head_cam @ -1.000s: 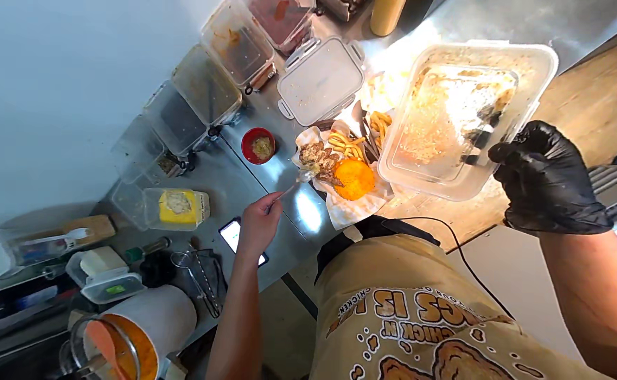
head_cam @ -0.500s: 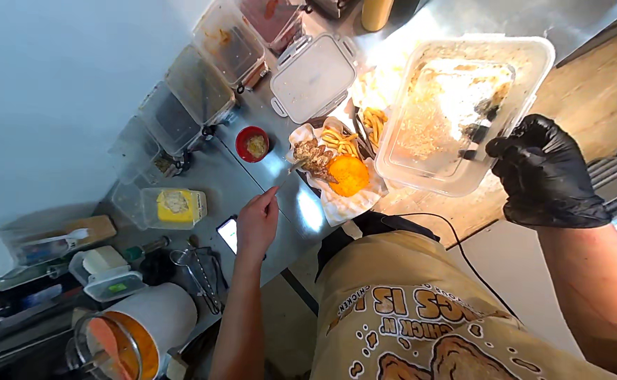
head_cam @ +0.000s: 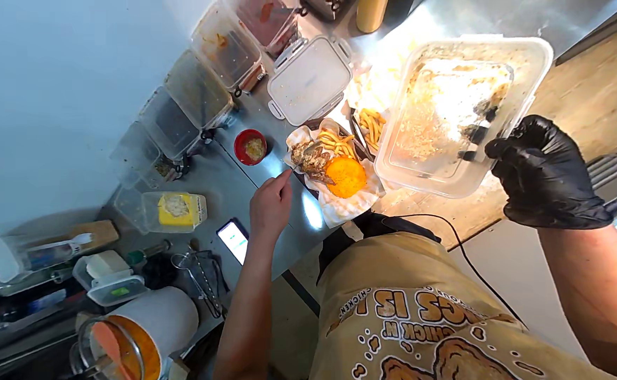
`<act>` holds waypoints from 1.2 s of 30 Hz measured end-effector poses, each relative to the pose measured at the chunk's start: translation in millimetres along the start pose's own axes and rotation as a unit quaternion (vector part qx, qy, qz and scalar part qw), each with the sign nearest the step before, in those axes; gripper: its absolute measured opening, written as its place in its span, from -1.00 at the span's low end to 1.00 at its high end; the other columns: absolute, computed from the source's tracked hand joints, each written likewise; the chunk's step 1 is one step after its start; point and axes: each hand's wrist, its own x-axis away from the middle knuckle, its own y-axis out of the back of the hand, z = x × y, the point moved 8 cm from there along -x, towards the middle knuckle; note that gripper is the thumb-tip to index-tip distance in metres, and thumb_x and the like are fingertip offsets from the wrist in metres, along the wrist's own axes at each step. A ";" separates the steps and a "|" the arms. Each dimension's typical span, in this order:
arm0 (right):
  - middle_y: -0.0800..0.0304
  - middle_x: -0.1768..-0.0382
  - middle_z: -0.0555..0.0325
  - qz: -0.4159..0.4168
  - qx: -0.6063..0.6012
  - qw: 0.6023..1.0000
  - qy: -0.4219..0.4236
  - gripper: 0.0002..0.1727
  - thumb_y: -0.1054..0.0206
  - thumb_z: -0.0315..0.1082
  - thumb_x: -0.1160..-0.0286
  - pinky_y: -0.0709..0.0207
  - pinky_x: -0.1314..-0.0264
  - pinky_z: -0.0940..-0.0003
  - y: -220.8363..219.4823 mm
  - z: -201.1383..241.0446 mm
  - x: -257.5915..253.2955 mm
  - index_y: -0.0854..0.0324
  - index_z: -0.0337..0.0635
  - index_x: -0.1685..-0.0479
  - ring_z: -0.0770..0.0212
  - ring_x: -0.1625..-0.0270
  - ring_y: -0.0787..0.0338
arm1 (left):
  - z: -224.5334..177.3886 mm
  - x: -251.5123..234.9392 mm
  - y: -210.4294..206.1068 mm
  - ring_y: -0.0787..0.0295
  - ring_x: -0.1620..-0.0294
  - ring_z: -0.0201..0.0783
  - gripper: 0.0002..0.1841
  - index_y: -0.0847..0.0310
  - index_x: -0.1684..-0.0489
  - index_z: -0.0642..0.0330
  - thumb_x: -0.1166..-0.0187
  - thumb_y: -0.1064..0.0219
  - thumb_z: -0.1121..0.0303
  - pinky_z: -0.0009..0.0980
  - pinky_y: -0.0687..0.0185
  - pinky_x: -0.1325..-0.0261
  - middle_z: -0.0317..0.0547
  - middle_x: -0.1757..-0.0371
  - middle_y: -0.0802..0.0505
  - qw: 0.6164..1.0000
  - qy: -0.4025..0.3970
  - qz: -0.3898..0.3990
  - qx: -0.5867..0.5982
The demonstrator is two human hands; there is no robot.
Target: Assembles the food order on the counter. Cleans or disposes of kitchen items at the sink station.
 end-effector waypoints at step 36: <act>-0.71 0.33 0.72 0.000 -0.001 1.000 0.005 -0.68 -0.31 -0.50 -0.49 -0.60 0.25 0.77 -11.0 6.1 -2.9 -0.46 0.30 0.17 0.73 0.35 -0.66 | -1.7 10.2 10.5 -0.73 0.36 0.01 -0.59 -0.66 -0.52 0.03 -0.79 -0.09 0.39 -0.02 -0.68 0.31 0.07 0.29 -0.76 0.993 -0.009 -0.045 -0.107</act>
